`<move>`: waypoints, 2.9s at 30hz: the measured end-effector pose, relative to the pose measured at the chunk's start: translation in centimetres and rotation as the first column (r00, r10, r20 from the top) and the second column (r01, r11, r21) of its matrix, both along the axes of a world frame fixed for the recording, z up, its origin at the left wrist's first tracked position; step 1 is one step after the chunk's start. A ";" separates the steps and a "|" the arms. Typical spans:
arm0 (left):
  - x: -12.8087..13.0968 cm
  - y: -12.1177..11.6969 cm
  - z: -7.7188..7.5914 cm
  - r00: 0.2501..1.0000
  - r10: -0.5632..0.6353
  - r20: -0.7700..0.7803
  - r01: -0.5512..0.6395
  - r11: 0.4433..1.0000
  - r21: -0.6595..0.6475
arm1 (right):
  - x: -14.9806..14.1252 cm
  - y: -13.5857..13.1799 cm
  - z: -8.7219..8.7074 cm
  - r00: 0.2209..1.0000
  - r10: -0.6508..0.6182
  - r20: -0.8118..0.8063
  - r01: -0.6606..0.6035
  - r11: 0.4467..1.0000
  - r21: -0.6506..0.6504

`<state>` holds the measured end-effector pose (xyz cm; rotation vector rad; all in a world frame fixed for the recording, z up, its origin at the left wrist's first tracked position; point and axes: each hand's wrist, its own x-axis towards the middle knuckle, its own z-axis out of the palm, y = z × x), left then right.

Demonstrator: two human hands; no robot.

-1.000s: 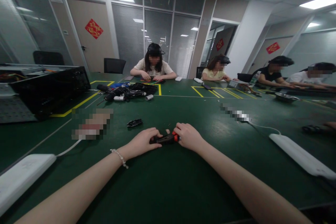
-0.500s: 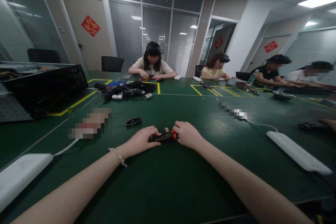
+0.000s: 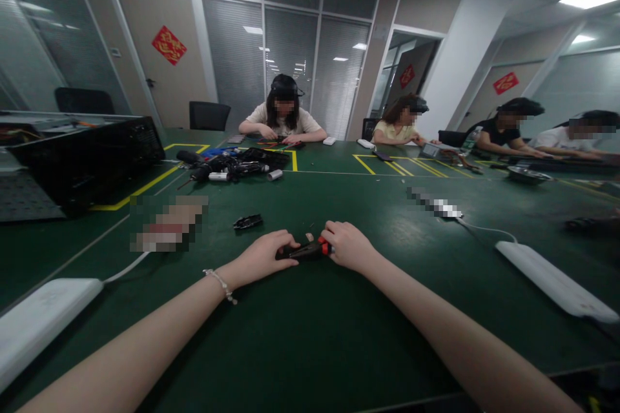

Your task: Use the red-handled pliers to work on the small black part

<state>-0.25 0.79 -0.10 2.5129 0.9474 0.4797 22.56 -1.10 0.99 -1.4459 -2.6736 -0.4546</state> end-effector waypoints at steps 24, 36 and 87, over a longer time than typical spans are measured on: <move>0.2 -0.2 0.3 1.000 0.009 -0.026 -0.009 1.000 0.006 | 0.1 0.0 0.1 1.000 0.007 0.014 -0.007 1.000 0.017; 0.1 -0.1 0.1 1.000 0.003 -0.014 -0.003 1.000 0.018 | -0.1 0.0 -0.1 1.000 0.002 0.010 -0.002 1.000 0.014; 0.2 -0.2 0.2 1.000 0.017 -0.017 -0.017 1.000 -0.021 | 0.0 -0.1 0.1 1.000 -0.005 0.006 0.005 1.000 0.007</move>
